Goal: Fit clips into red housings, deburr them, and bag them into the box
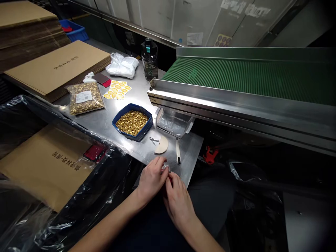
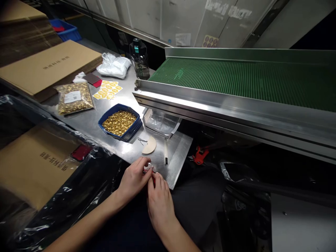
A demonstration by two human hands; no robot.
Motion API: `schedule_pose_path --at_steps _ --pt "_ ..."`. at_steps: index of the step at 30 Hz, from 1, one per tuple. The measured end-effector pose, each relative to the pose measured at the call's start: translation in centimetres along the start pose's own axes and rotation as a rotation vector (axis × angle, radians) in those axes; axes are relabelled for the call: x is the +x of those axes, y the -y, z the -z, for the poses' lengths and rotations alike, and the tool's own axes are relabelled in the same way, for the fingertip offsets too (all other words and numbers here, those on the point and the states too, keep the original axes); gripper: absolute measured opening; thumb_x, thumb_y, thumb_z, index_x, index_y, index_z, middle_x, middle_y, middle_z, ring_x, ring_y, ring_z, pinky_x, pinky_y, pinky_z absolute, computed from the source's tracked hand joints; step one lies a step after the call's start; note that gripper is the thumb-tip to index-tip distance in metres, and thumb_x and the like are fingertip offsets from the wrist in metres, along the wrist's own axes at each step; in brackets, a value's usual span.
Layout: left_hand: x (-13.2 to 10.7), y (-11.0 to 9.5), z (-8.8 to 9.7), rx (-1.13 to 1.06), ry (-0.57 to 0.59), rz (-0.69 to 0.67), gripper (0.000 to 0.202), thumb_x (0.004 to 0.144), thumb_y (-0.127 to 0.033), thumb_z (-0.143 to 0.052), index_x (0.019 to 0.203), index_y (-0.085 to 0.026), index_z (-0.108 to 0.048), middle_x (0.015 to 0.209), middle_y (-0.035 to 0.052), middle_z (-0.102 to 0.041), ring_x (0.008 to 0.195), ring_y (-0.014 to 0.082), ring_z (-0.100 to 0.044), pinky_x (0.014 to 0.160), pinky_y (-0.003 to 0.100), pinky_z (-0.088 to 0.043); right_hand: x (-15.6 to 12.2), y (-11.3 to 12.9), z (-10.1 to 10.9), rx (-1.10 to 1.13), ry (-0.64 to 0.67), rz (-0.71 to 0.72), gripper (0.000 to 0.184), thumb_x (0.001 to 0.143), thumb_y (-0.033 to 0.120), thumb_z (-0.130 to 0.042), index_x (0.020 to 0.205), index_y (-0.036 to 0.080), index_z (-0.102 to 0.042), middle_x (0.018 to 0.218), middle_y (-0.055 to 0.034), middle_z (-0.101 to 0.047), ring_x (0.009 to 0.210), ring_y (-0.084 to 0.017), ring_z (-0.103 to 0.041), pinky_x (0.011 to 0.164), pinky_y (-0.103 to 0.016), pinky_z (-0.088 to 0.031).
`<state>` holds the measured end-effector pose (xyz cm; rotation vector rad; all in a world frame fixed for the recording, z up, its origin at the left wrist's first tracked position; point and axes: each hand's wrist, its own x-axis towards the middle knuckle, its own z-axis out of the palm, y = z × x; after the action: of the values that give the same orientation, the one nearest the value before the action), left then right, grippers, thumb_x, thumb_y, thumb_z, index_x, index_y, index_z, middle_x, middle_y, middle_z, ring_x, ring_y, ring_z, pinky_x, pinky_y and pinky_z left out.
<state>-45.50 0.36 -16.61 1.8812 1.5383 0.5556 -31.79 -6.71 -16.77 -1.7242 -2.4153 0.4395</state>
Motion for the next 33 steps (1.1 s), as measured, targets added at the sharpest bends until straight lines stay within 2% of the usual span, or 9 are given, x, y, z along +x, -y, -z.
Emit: schedule_pose_path --at_steps 5,8,10,12,15,20,24,28,33 --pt "-0.4 0.6 0.4 -0.047 0.049 0.088 0.016 0.096 -0.026 -0.053 0.083 -0.021 -0.058 0.077 0.0006 -0.064 0.069 0.0171 -0.060 0.064 0.028 -0.041 -0.7 -0.2 -0.6 0.247 0.028 -0.064 0.079 0.079 0.012 -0.069 0.150 0.015 -0.034 0.141 -0.0173 -0.053 0.132 -0.032 -0.052 0.110 -0.047 -0.050" --pt "-0.5 0.5 1.3 -0.104 0.107 0.078 0.014 0.095 -0.024 -0.055 0.083 -0.021 -0.062 0.077 -0.0003 -0.067 0.070 0.0166 -0.062 0.066 0.028 -0.042 -0.8 -1.3 -0.5 0.400 -0.046 -0.186 0.086 0.081 0.023 -0.074 0.152 0.015 -0.027 0.144 -0.0194 -0.050 0.133 -0.034 -0.051 0.110 -0.051 -0.049" --pt "-1.0 -0.2 1.8 -0.154 0.166 0.042 0.013 0.095 -0.023 -0.056 0.087 -0.022 -0.065 0.081 -0.0016 -0.069 0.073 0.0152 -0.064 0.069 0.026 -0.044 -0.6 -1.9 -0.3 0.422 -0.082 -0.198 0.089 0.082 0.025 -0.073 0.155 0.016 -0.022 0.154 -0.0203 -0.040 0.141 -0.034 -0.044 0.113 -0.052 -0.045" --pt "-1.6 -1.3 2.0 -0.236 0.214 -0.014 0.013 0.097 -0.021 -0.054 0.092 -0.023 -0.065 0.088 -0.0019 -0.070 0.079 0.0144 -0.065 0.073 0.025 -0.046 -0.3 -2.3 0.2 0.438 -0.068 -0.120 0.086 0.082 0.021 -0.070 0.156 0.019 -0.026 0.158 -0.0168 -0.036 0.144 -0.033 -0.039 0.115 -0.052 -0.042" --pt "-2.4 -2.8 2.0 -0.362 0.236 -0.093 0.013 0.099 -0.020 -0.050 0.099 -0.020 -0.063 0.097 0.0018 -0.069 0.089 0.0162 -0.065 0.081 0.026 -0.048 0.0 -2.7 1.2 0.481 -0.071 -0.088 0.072 0.081 0.015 -0.064 0.149 0.023 -0.040 0.146 -0.0108 -0.052 0.134 -0.030 -0.049 0.112 -0.049 -0.044" --pt "-2.7 -2.6 2.5 -0.264 0.200 -0.149 0.021 0.095 -0.027 -0.063 0.115 -0.023 -0.061 0.106 0.0042 -0.066 0.098 0.0213 -0.061 0.087 0.033 -0.048 0.0 -3.8 2.6 0.551 -0.191 -0.420 0.062 0.081 0.035 -0.073 0.138 0.026 -0.052 0.135 -0.0073 -0.061 0.123 -0.028 -0.056 0.106 -0.045 -0.047" --pt "-1.7 -0.9 2.2 -0.121 0.207 -0.249 0.029 0.095 -0.021 -0.061 0.124 -0.025 -0.058 0.116 0.0065 -0.063 0.106 0.0248 -0.056 0.090 0.037 -0.048 -0.1 -4.3 3.1 0.707 -0.144 -0.626 0.056 0.080 0.052 -0.073 0.129 0.029 -0.058 0.124 -0.0036 -0.068 0.103 -0.025 -0.066 0.091 -0.039 -0.054" --pt "-0.7 -0.1 1.0 -0.116 0.159 -0.267 0.021 0.101 -0.016 -0.044 0.104 -0.019 -0.065 0.103 0.0085 -0.066 0.094 0.0242 -0.058 0.083 0.038 -0.049 -0.1 -4.2 3.1 0.760 -0.116 -0.742 0.057 0.077 0.059 -0.075 0.124 0.029 -0.061 0.114 -0.0035 -0.072 0.085 -0.024 -0.068 0.078 -0.037 -0.056" --pt "-1.5 -2.1 0.2 -0.250 0.141 -0.205 0.013 0.094 -0.010 -0.053 0.098 -0.017 -0.063 0.090 0.0038 -0.067 0.083 0.0169 -0.063 0.076 0.029 -0.051 -0.1 -4.6 2.7 0.792 -0.157 -0.786 0.060 0.078 0.058 -0.073 0.126 0.025 -0.060 0.108 -0.0077 -0.073 0.078 -0.025 -0.069 0.074 -0.039 -0.056"
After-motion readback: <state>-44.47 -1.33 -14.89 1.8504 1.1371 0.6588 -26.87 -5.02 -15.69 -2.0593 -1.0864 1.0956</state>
